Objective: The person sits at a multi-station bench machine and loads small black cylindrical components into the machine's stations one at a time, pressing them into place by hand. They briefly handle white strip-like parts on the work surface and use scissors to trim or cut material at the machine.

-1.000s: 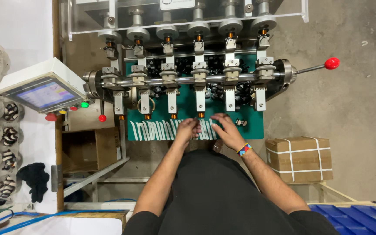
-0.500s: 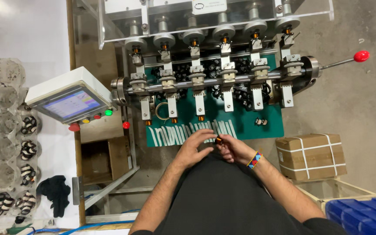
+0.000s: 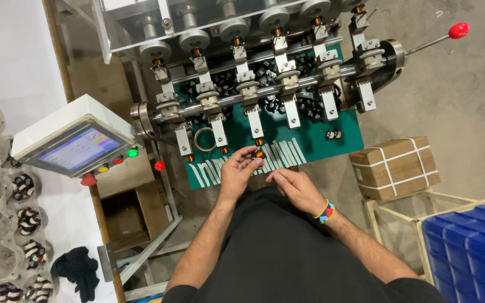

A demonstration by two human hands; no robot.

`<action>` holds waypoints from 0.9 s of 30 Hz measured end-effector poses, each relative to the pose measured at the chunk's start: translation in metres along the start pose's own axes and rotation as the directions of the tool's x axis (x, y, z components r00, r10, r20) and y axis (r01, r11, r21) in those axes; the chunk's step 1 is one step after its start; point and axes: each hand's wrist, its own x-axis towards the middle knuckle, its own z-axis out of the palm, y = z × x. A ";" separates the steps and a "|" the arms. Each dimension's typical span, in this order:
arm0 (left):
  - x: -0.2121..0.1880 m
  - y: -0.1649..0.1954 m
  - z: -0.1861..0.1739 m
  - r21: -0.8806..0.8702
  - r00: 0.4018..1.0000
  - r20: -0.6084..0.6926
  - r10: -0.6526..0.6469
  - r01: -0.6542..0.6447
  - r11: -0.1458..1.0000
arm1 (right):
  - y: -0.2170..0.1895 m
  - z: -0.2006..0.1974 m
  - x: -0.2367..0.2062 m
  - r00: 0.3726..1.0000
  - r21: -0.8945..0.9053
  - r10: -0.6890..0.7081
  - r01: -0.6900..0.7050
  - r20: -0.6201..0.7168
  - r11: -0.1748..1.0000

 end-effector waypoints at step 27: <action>0.010 -0.074 0.088 0.052 0.955 -0.288 0.066 -0.053 0.997 | 0.119 -0.137 0.081 0.993 -0.542 0.113 -0.080 0.028 0.837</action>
